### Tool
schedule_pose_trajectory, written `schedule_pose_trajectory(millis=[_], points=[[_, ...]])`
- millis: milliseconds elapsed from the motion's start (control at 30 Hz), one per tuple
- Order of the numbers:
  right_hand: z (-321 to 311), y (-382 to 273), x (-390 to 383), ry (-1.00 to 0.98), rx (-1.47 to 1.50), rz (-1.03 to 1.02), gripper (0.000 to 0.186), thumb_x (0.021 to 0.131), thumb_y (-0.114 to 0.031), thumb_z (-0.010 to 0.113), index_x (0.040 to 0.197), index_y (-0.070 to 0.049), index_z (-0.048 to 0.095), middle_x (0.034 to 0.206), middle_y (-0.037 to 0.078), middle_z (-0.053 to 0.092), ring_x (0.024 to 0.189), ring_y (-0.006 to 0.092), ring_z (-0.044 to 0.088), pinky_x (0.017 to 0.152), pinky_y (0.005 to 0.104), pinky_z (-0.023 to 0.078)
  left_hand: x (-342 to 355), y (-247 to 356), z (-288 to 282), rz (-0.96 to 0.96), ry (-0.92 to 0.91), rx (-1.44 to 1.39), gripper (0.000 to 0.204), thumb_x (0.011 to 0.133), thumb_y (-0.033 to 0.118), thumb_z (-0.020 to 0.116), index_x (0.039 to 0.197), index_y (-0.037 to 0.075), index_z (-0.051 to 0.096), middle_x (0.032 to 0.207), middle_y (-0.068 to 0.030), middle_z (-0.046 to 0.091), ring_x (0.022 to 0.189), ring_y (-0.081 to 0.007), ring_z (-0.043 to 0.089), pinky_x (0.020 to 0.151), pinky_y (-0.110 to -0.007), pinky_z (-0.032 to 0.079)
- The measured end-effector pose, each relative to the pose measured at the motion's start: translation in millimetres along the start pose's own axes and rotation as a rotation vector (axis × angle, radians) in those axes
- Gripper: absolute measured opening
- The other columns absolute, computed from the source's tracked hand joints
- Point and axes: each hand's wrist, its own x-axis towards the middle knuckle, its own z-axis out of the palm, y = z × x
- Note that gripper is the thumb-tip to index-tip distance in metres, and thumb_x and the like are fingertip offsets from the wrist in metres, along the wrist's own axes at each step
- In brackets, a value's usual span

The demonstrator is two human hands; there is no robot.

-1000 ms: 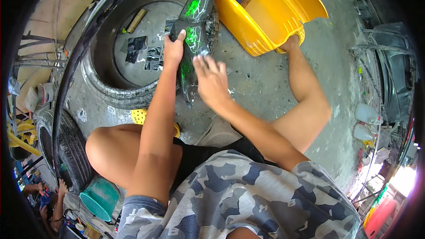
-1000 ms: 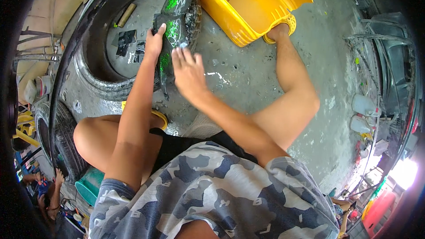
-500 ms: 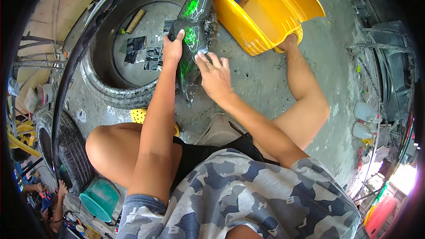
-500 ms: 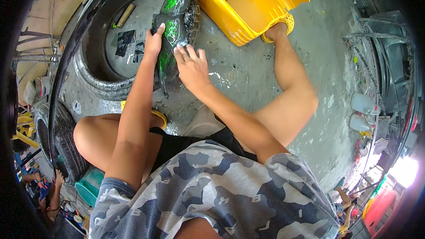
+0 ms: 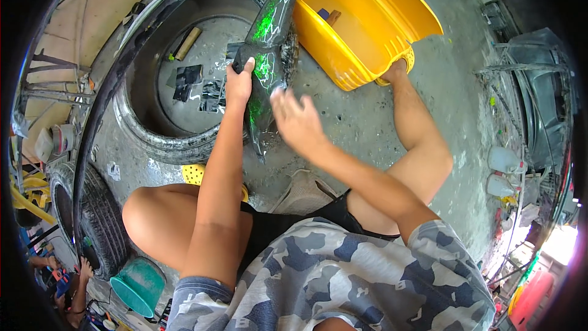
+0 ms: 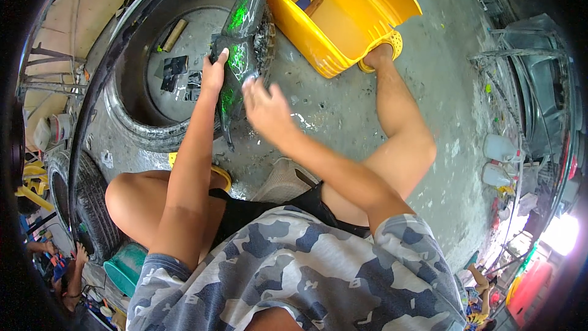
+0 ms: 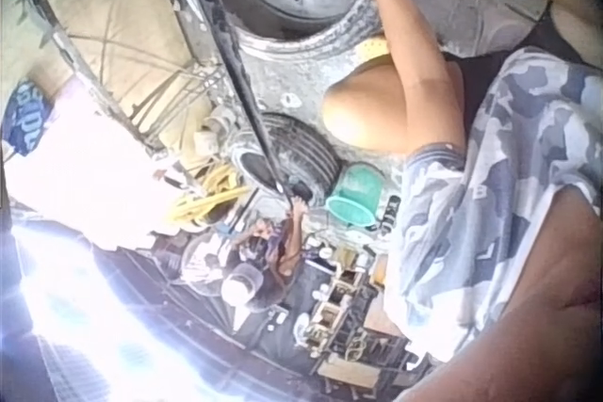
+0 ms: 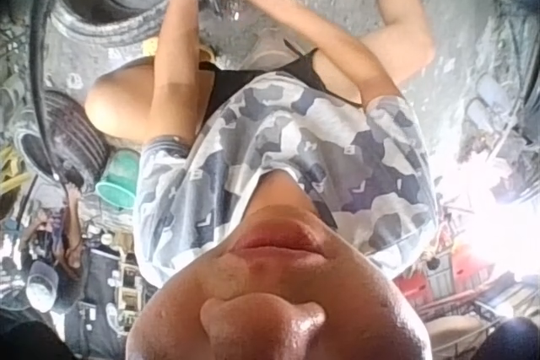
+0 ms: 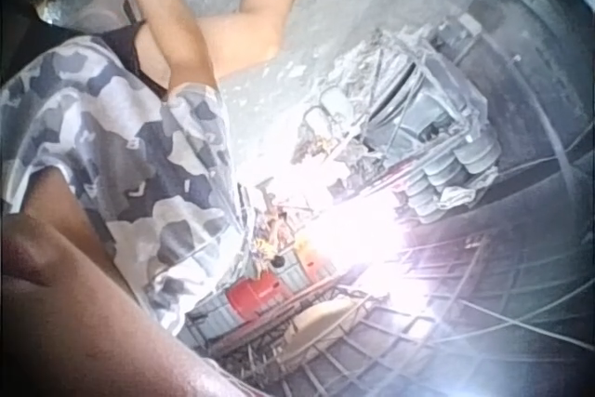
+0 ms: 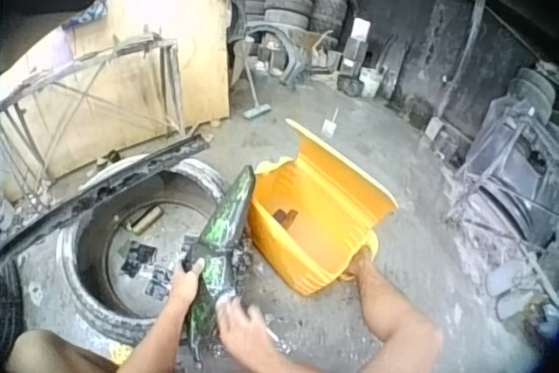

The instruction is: The recorder is wet-sanding a motorcycle fairing part with green and black patterns using a piece of sandpaper and water.

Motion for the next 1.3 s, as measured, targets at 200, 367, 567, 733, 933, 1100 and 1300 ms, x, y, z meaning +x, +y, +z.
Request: schedule_pose_trajectory(millis=[200, 367, 567, 733, 933, 1100, 1300], points=[[-4.4, -14.3, -4.4, -0.014, 0.201, -0.016, 0.044, 0.080, -0.011, 0.053, 0.120, 0.009, 0.056, 0.122, 0.021, 0.060, 0.113, 0.0272, 0.055, 0.079, 0.0377, 0.044, 0.5, -3.2, 2.7, -0.029, -0.003, 0.008, 0.091, 0.079, 0.057, 0.062, 0.144, 0.000, 0.034, 0.137, -0.0268, 0.049, 0.129, -0.0387, 0.046, 0.107, -0.040, 0.033], [16.1, 82.7, 5.3, -0.072, 0.133, 0.359, 0.033, 0.083, -0.010, 0.057, 0.115, -0.005, 0.065, 0.126, 0.009, 0.063, 0.113, 0.0245, 0.056, 0.085, 0.0402, 0.043, -7.5, 3.2, 2.5, -0.022, -0.013, 0.003, 0.089, 0.080, 0.057, 0.062, 0.144, 0.001, 0.034, 0.137, -0.0271, 0.048, 0.128, -0.0393, 0.046, 0.107, -0.041, 0.033], [11.6, 36.5, 20.8, 0.185, 0.618, 0.437, 0.029, 0.090, -0.004, 0.053, 0.117, -0.006, 0.063, 0.122, 0.008, 0.065, 0.117, 0.0260, 0.057, 0.092, 0.0406, 0.044, -4.4, -1.4, -1.2, -0.024, -0.002, 0.001, 0.088, 0.081, 0.056, 0.061, 0.144, 0.001, 0.034, 0.136, -0.0277, 0.049, 0.128, -0.0398, 0.047, 0.106, -0.041, 0.034], [45.8, 16.9, 35.8, 0.299, 0.518, 0.415, 0.039, 0.082, 0.000, 0.056, 0.120, -0.003, 0.060, 0.125, 0.013, 0.062, 0.123, 0.0318, 0.052, 0.096, 0.0431, 0.040, -10.9, 4.2, 0.1, 0.055, 0.049, 0.027, 0.082, 0.084, 0.046, 0.066, 0.137, -0.011, 0.040, 0.128, -0.0274, 0.055, 0.120, -0.0321, 0.054, 0.103, -0.035, 0.037], [40.5, 7.0, 38.9, 0.218, 0.562, 0.525, 0.046, 0.078, 0.003, 0.055, 0.124, 0.000, 0.056, 0.130, 0.015, 0.058, 0.124, 0.0340, 0.049, 0.099, 0.0452, 0.038, -14.4, 6.3, -3.1, 0.045, 0.033, 0.056, 0.086, 0.083, 0.053, 0.061, 0.142, -0.004, 0.036, 0.136, -0.0295, 0.048, 0.128, -0.0406, 0.046, 0.107, -0.039, 0.034], [33.3, -2.5, 28.7, 0.233, 0.530, 0.460, 0.044, 0.078, 0.002, 0.056, 0.122, 0.002, 0.056, 0.128, 0.017, 0.059, 0.122, 0.0331, 0.049, 0.097, 0.0446, 0.038, -12.3, 5.5, -7.7, 0.054, 0.013, 0.027, 0.086, 0.083, 0.054, 0.061, 0.143, -0.003, 0.036, 0.135, -0.0291, 0.049, 0.128, -0.0404, 0.046, 0.107, -0.039, 0.034], [40.5, 3.8, 37.3, 0.276, 0.525, 0.497, 0.041, 0.078, -0.001, 0.056, 0.119, 0.002, 0.058, 0.124, 0.017, 0.060, 0.118, 0.0311, 0.052, 0.094, 0.0434, 0.039, -8.3, 1.7, -5.2, 0.128, 0.030, -0.003, 0.083, 0.085, 0.048, 0.063, 0.140, -0.009, 0.037, 0.134, -0.0310, 0.049, 0.128, -0.0387, 0.048, 0.107, -0.038, 0.034]])
